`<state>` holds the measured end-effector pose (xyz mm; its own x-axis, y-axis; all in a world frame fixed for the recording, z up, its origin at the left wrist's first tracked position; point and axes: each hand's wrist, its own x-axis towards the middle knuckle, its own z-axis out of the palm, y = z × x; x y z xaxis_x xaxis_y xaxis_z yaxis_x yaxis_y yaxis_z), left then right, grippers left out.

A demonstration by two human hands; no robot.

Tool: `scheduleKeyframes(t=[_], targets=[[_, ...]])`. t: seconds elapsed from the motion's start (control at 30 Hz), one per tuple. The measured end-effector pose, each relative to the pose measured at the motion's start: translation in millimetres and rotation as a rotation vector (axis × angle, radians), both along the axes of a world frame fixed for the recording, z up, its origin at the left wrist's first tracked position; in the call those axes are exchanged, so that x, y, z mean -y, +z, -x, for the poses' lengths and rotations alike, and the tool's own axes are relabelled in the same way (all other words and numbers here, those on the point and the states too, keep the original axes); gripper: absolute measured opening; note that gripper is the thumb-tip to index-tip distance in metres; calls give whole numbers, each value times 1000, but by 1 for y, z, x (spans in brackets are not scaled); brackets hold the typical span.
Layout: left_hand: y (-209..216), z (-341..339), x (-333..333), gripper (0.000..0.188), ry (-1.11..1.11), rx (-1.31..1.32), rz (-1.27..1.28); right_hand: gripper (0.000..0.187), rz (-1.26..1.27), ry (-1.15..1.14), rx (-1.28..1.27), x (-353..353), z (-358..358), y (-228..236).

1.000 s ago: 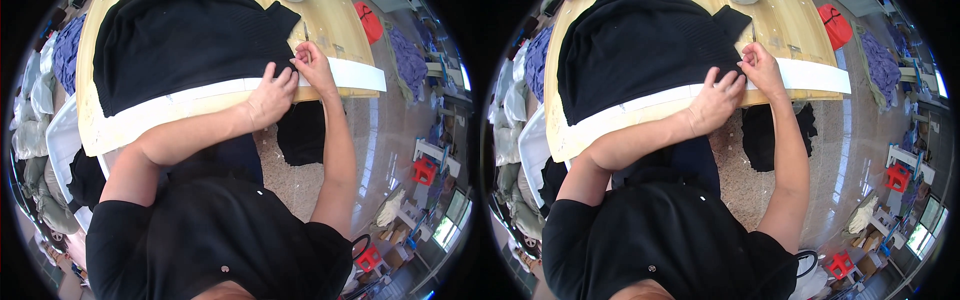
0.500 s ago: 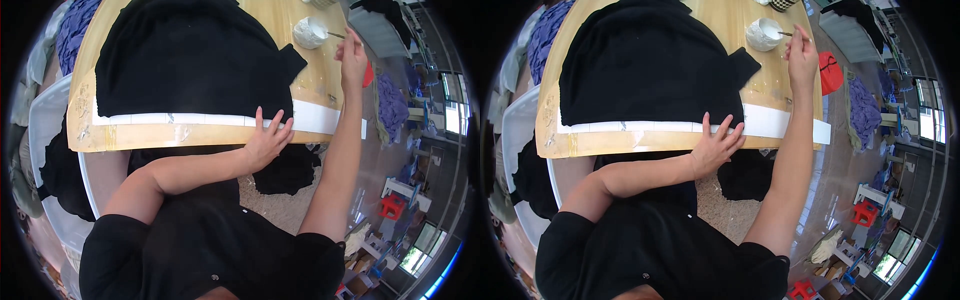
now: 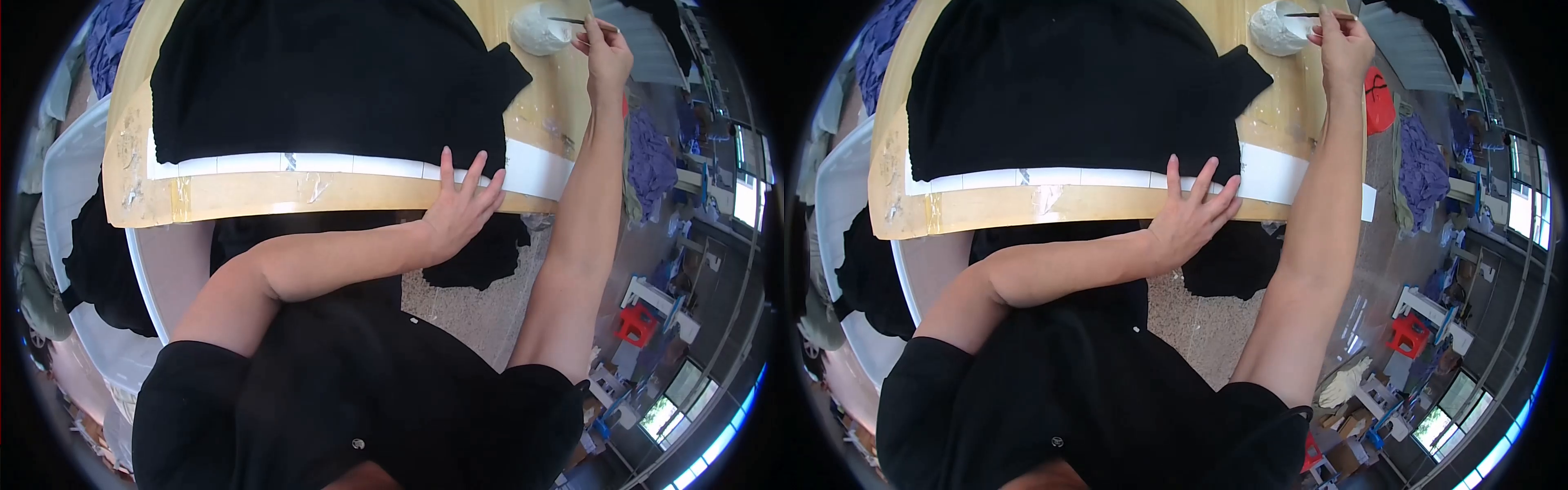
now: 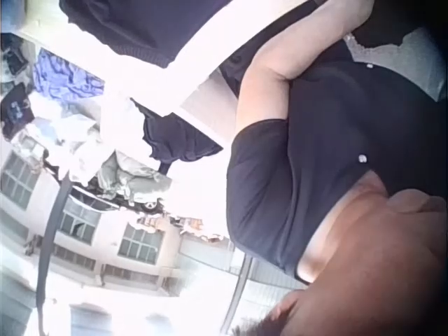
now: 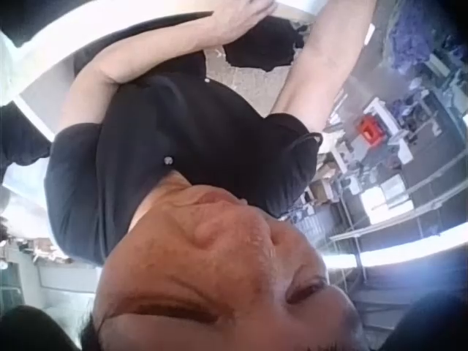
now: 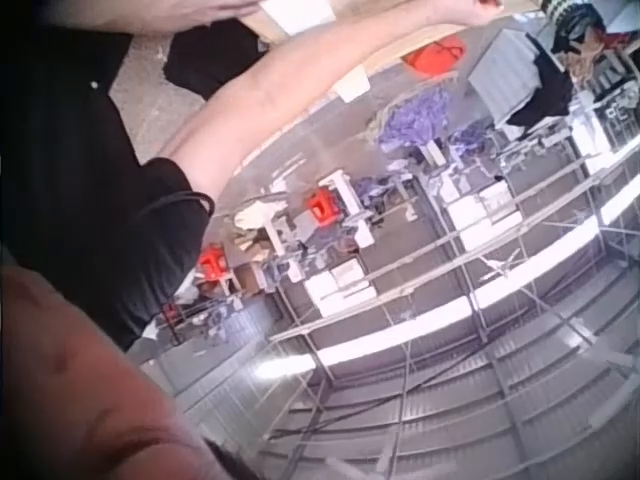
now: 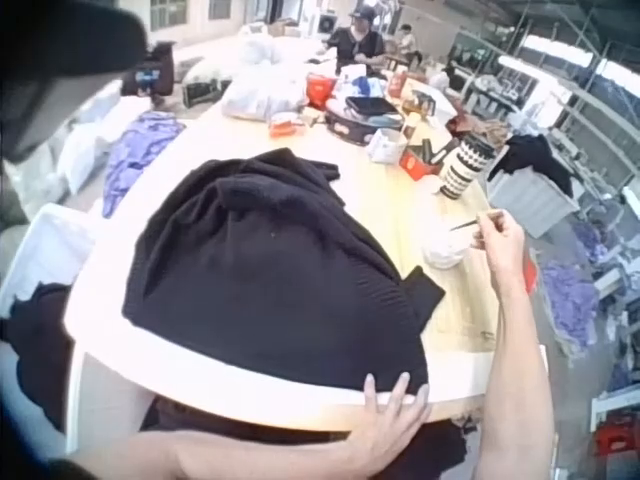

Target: Applying white markings to black textile garments using a small applicator tool and paste.

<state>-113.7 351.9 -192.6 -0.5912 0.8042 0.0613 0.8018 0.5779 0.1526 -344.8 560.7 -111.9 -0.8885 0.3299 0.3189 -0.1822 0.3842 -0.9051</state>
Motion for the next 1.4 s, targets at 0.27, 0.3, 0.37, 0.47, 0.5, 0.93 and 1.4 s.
scheduleKeyframes(t=[0.27, 0.3, 0.37, 0.47, 0.5, 0.93, 1.4], targets=[[1, -7, -3, 65, -5, -12, 29, 16, 198, 26, -102, 1, -47, 2], [1, -8, -3, 65, -9, -15, 26, 15, 237, -7, -183, 0, -62, 6], [1, -9, -2, 64, -15, -32, 17, 12, 296, -79, -272, 5, -102, 9], [-4, -6, 3, 63, 19, -43, 22, 12, 333, -87, -213, 39, -164, -9], [-6, -6, 2, 63, 25, -44, 19, 12, 321, -105, -189, 46, -185, -15], [-13, -8, -6, 60, 30, -64, -20, 8, 69, -34, 67, 83, -246, -53], [-26, -14, -13, 57, 94, -192, 122, 10, 15, 115, 112, 152, -223, -46]])
